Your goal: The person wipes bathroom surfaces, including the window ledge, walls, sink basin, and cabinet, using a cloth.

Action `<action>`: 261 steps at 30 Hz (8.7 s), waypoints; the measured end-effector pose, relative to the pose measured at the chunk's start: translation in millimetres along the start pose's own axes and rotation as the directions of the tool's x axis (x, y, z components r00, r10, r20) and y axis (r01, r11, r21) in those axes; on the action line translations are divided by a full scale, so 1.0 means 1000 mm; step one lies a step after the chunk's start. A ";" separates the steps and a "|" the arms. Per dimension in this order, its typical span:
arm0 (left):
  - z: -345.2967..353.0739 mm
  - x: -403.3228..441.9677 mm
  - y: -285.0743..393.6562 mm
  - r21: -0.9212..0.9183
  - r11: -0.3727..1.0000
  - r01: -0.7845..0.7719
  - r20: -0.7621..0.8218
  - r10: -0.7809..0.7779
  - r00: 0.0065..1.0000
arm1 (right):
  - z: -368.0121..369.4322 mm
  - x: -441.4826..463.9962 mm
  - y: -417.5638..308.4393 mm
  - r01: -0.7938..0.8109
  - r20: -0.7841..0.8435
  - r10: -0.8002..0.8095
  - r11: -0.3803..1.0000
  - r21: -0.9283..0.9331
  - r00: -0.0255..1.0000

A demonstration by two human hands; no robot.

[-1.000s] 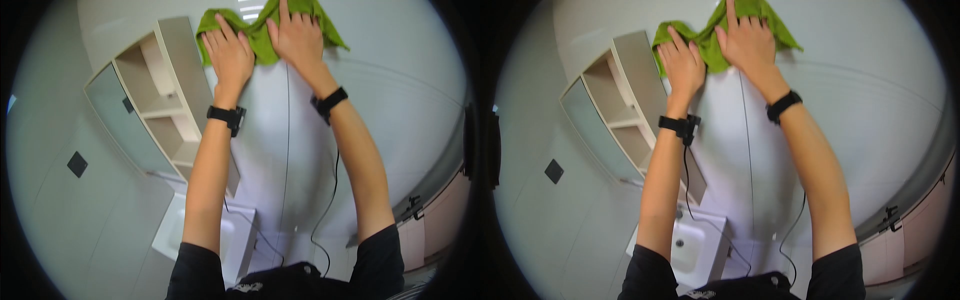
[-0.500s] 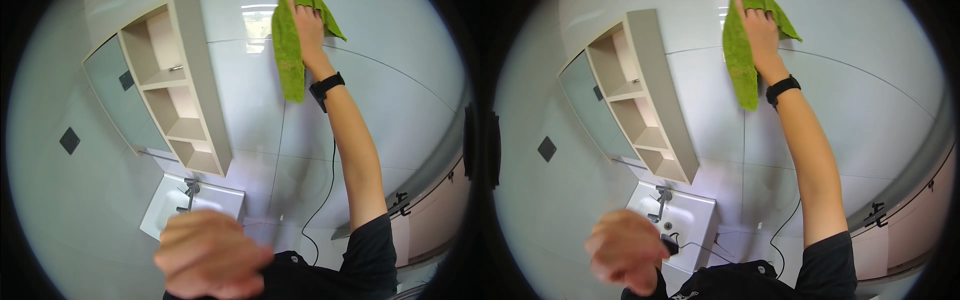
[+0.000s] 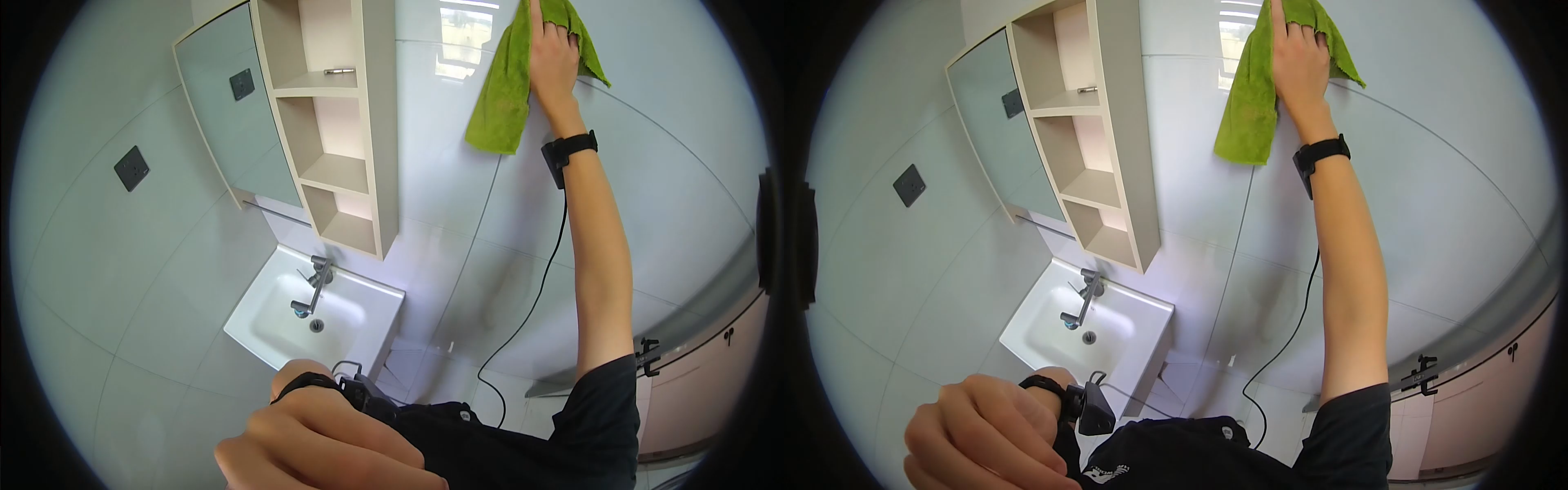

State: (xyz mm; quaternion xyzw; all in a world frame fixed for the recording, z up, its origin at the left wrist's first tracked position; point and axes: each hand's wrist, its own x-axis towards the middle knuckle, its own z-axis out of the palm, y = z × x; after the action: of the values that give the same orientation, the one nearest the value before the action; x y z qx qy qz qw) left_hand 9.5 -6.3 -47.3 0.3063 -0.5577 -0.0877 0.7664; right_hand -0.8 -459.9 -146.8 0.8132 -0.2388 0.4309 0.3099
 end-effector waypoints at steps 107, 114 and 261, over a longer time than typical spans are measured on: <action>-0.020 0.182 -0.444 0.934 0.357 0.019 -0.164 0.382 0.909 | 0.024 0.046 0.063 0.035 -0.227 -0.026 0.999 0.037 0.974; -0.017 0.179 -0.448 0.978 0.200 0.060 -0.108 0.239 0.965 | 0.015 0.048 0.053 0.004 -0.066 -0.007 0.999 -0.042 0.998; 0.350 -0.945 0.913 -0.643 0.327 0.693 -0.198 0.803 -0.563 | -1.421 -0.461 -0.847 -0.546 -0.938 -0.255 -0.764 0.343 -0.233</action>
State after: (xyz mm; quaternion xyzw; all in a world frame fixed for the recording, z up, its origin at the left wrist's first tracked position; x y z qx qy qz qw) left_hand -840.5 1041.2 -220.3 -0.5968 -0.7324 -0.2427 -0.2202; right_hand -468.1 1192.4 -170.0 -0.4180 -0.7662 0.3858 0.2990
